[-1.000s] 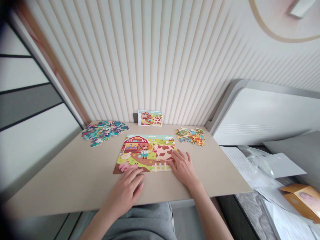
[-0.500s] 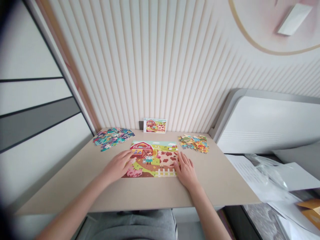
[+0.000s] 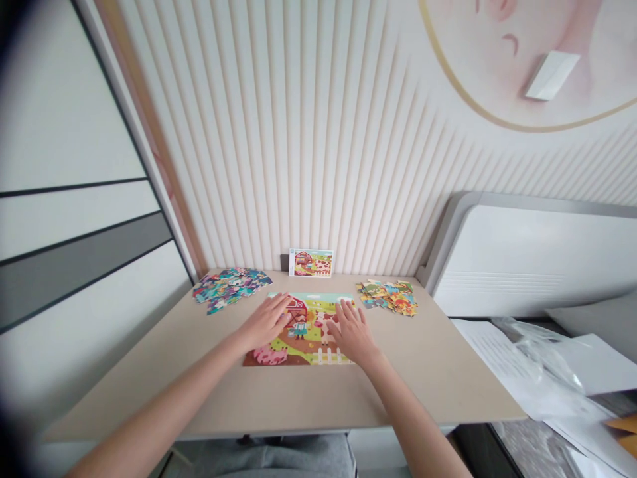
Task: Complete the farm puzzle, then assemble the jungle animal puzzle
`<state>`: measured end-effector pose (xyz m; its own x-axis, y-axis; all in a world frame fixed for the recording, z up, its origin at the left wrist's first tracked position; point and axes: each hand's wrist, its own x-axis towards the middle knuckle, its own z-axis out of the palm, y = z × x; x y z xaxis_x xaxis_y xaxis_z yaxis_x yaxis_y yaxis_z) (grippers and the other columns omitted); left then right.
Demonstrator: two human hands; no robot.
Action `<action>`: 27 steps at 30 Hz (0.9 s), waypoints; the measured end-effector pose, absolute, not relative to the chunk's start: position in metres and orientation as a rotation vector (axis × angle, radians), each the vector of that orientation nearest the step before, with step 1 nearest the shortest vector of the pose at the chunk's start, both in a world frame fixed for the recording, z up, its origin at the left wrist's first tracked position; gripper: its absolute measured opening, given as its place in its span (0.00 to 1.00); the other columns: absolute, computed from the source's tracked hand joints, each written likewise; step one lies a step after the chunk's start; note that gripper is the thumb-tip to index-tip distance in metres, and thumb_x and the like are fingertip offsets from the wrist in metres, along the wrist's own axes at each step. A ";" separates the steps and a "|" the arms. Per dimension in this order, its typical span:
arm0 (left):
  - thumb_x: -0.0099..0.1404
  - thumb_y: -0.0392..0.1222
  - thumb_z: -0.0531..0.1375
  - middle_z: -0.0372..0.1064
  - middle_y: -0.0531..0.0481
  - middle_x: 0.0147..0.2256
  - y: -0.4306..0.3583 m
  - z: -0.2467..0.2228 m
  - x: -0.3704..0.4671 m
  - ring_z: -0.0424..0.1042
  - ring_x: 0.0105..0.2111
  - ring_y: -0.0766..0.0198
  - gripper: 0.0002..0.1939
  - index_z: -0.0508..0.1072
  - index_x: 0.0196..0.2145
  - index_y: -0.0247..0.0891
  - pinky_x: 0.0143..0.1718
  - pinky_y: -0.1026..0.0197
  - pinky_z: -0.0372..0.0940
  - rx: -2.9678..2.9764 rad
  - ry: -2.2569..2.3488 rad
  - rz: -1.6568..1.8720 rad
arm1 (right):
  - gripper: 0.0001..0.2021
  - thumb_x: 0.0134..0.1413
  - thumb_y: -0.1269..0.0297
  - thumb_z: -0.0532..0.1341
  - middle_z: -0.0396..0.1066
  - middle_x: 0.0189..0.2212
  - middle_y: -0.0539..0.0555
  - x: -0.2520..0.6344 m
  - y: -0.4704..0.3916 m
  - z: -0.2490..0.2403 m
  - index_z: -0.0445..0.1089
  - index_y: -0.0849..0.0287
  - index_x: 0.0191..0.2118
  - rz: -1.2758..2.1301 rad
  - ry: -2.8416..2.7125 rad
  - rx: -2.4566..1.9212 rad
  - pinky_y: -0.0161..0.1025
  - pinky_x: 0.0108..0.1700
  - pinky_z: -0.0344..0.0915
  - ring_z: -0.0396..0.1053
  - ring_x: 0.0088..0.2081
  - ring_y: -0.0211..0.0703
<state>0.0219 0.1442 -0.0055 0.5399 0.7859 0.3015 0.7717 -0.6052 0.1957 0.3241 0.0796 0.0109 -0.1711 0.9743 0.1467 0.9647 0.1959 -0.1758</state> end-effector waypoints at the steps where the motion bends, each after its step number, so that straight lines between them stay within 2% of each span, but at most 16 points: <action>1: 0.80 0.53 0.41 0.47 0.41 0.74 0.145 -0.006 0.036 0.46 0.74 0.51 0.31 0.52 0.74 0.39 0.73 0.43 0.45 2.729 1.369 0.573 | 0.34 0.74 0.45 0.42 0.44 0.76 0.60 0.314 0.087 0.012 0.48 0.58 0.76 0.064 -2.273 -1.828 0.56 0.74 0.38 0.40 0.77 0.52; 5: 0.78 0.50 0.45 0.53 0.38 0.72 0.139 -0.024 0.079 0.50 0.73 0.47 0.31 0.58 0.72 0.36 0.73 0.41 0.45 2.741 1.354 0.522 | 0.32 0.75 0.49 0.41 0.46 0.75 0.60 0.280 0.104 0.003 0.51 0.57 0.75 0.107 -2.352 -1.763 0.56 0.74 0.39 0.43 0.76 0.52; 10: 0.78 0.50 0.43 0.50 0.37 0.73 0.137 -0.040 0.088 0.48 0.74 0.48 0.31 0.57 0.73 0.35 0.73 0.40 0.43 2.761 1.306 0.470 | 0.31 0.75 0.50 0.42 0.46 0.75 0.59 0.271 0.104 -0.009 0.51 0.56 0.75 0.133 -2.379 -1.746 0.58 0.74 0.37 0.42 0.76 0.52; 15: 0.78 0.58 0.44 0.51 0.48 0.73 0.156 -0.031 0.037 0.50 0.74 0.55 0.31 0.60 0.72 0.45 0.73 0.49 0.46 2.753 1.264 0.395 | 0.31 0.74 0.47 0.43 0.46 0.76 0.57 0.296 0.108 -0.005 0.51 0.53 0.76 0.175 -2.355 -1.827 0.53 0.74 0.40 0.42 0.76 0.49; 19: 0.78 0.60 0.42 0.51 0.38 0.73 0.172 -0.028 -0.034 0.50 0.73 0.48 0.35 0.58 0.73 0.39 0.71 0.41 0.47 2.650 1.463 0.374 | 0.32 0.74 0.47 0.41 0.43 0.76 0.59 0.330 0.107 -0.008 0.49 0.55 0.76 0.187 -2.213 -2.004 0.57 0.73 0.41 0.40 0.77 0.51; 23: 0.78 0.61 0.41 0.49 0.39 0.73 0.178 -0.035 -0.067 0.46 0.74 0.48 0.35 0.57 0.73 0.39 0.72 0.40 0.43 2.600 1.559 0.411 | 0.33 0.74 0.45 0.41 0.44 0.76 0.59 0.347 0.105 -0.010 0.48 0.54 0.76 0.188 -2.138 -2.070 0.60 0.73 0.41 0.41 0.76 0.52; 27: 0.79 0.56 0.35 0.46 0.39 0.74 0.185 -0.034 -0.059 0.44 0.75 0.50 0.35 0.51 0.74 0.35 0.72 0.42 0.45 2.564 1.615 0.485 | 0.31 0.75 0.49 0.42 0.43 0.76 0.61 0.348 0.117 -0.004 0.49 0.55 0.76 0.138 -2.105 -2.070 0.62 0.73 0.40 0.40 0.77 0.53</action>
